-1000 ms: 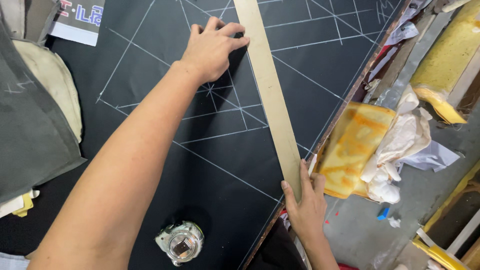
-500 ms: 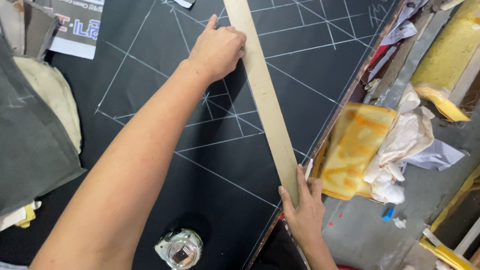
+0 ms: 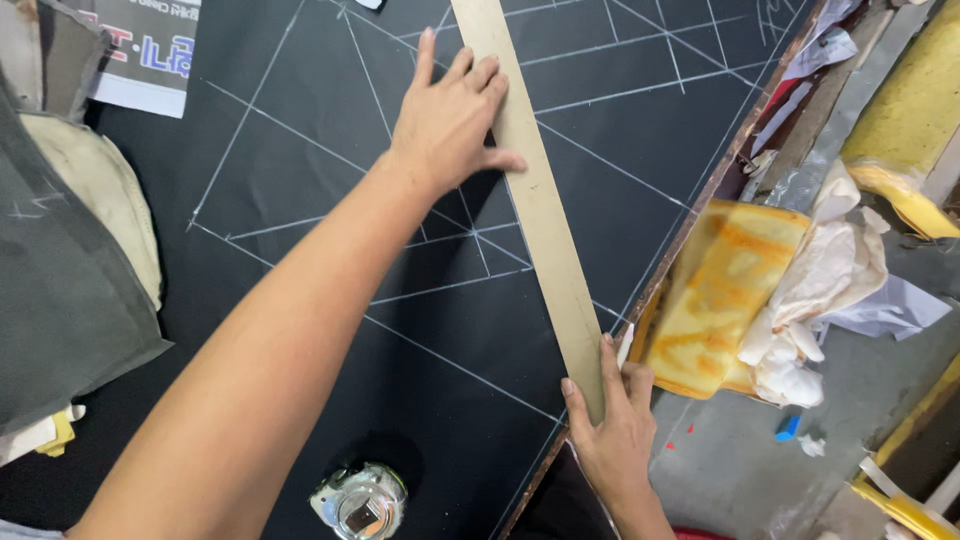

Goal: The person uses a long wooden ruler and a white chalk-like marker to draw straight lines on a large black sheet laid on a work table. They repeatedly reposition the ruler and draw intersecting lines, creating a geometric pattern across the surface.

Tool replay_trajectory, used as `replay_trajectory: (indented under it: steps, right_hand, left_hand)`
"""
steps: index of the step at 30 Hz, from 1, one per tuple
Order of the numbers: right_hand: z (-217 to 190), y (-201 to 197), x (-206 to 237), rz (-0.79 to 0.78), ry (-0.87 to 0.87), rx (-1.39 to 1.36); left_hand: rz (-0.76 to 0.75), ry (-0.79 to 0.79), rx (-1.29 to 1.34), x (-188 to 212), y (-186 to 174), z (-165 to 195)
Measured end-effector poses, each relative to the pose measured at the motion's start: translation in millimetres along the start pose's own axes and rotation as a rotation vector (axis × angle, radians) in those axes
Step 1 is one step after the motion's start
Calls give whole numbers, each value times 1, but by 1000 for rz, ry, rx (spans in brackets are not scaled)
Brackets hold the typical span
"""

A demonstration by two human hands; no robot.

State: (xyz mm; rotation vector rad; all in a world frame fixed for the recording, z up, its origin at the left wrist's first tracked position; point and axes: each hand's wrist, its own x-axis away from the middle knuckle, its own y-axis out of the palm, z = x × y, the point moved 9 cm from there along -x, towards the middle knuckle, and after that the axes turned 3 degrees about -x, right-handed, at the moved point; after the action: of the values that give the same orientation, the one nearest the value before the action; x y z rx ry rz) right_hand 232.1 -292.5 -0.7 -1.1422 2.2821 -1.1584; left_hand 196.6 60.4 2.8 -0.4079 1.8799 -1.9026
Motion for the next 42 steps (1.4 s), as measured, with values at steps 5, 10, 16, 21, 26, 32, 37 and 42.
replay_trajectory:
  steps: [5,10,16,21,26,32,37,42]
  right_hand:
    - [4,0,-2,-8,57,-16]
    - [0,-3,-5,12,21,-36]
    - [6,2,-1,-17,26,-31]
    - [5,1,0,6,16,-65]
    - [6,3,-1,-18,33,-72]
    - [6,3,1,-26,8,-48]
    - [14,6,1,-74,45,-43]
    - [4,-23,-15,110,-128,287]
  left_hand:
    - [23,-137,55,12,-6,-1]
    - [-87,-310,249,20,2,-13]
    - [-85,-305,322,25,10,-15]
    - [-73,-308,374,28,12,-16]
    - [-82,-313,351,26,12,-16]
    - [-151,-325,233,24,14,-15]
    - [-203,-339,175,20,13,-14]
    - [-212,-331,157,19,10,-11]
